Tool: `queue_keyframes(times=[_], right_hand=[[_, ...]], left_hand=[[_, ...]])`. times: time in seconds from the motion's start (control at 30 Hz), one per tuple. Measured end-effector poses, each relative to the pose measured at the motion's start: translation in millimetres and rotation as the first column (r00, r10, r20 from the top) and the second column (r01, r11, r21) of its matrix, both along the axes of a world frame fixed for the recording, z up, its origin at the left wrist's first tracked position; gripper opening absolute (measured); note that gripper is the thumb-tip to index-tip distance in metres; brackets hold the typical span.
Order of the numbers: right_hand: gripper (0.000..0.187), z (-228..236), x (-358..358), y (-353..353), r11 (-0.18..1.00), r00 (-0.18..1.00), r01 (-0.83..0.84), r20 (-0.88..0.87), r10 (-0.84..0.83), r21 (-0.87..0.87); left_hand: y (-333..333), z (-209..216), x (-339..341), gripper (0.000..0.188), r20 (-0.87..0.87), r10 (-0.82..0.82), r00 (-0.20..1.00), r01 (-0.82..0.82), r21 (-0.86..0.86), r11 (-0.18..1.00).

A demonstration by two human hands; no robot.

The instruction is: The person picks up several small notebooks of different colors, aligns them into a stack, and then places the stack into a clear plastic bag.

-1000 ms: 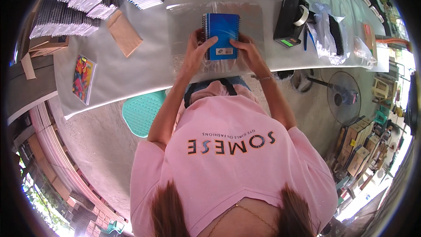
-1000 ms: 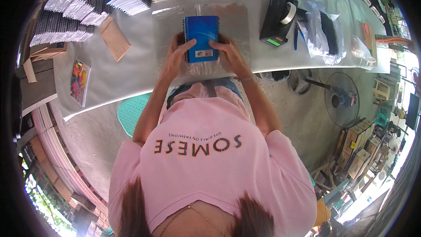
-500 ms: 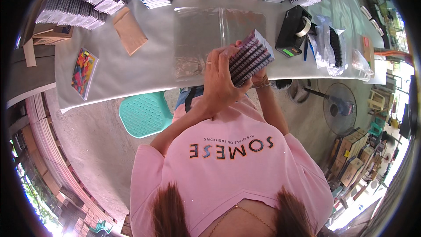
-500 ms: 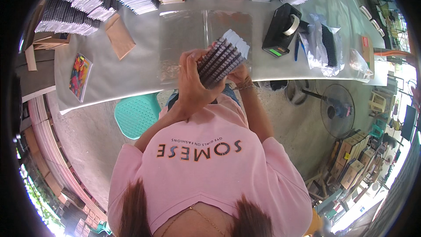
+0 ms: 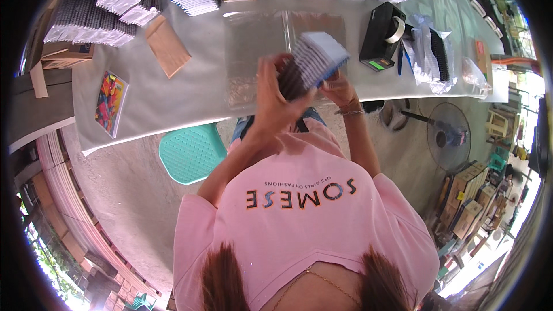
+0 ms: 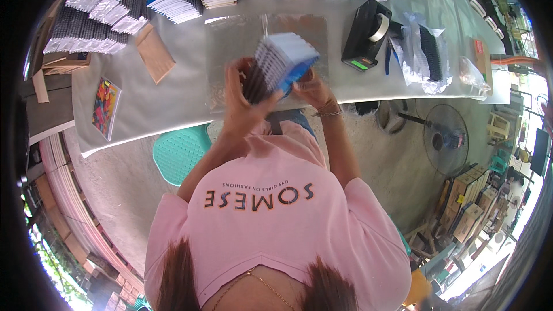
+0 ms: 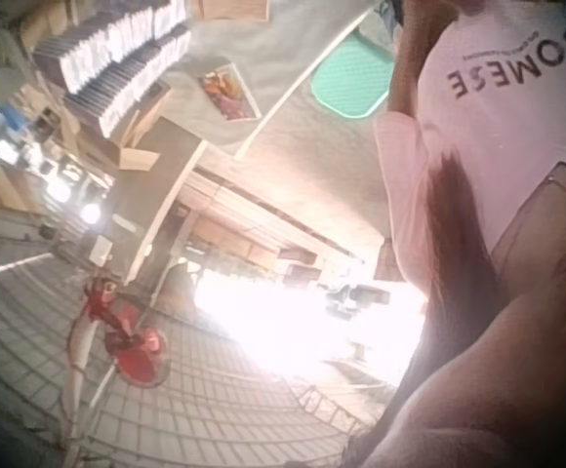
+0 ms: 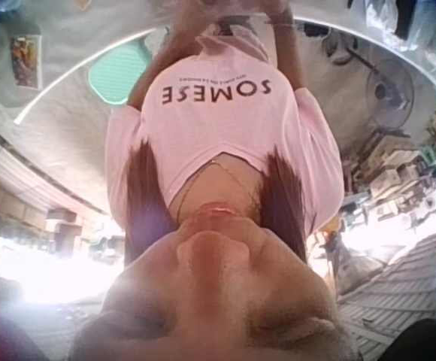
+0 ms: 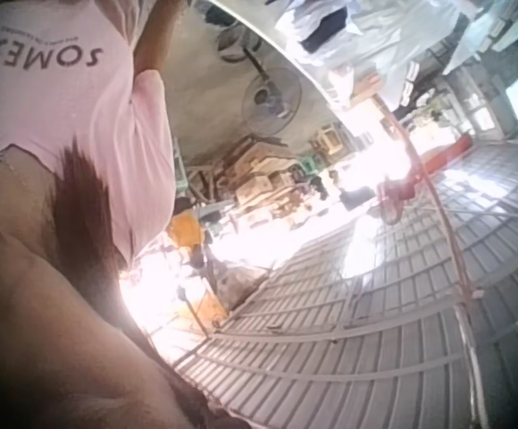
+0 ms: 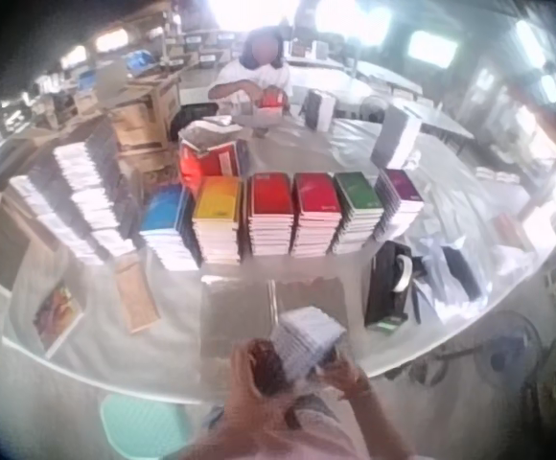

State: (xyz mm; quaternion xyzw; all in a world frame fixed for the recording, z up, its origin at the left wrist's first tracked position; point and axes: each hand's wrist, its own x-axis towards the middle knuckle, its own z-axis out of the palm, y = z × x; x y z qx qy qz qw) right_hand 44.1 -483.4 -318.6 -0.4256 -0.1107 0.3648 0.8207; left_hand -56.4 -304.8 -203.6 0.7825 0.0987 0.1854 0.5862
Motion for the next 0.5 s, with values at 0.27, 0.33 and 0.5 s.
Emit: queue_keyframes(times=[0.27, 0.33, 0.5], right_hand=[[0.040, 42, 11, 33, 0.932, 0.988, 0.113, 0.139, -0.069, -0.344], [0.045, 63, 11, 44, 0.914, 0.993, 0.108, 0.086, -0.080, -0.390], [0.052, 57, 13, 46, 0.884, 0.991, 0.132, 0.093, -0.101, -0.448]], left_hand=[[44, -74, 47, 0.079, -0.341, -0.155, 0.927, -0.079, -0.583, 0.809], [50, -86, 48, 0.078, -0.372, -0.152, 0.916, -0.069, -0.519, 0.852], [53, -103, 48, 0.076, -0.407, -0.135, 0.903, -0.034, -0.383, 0.923]])
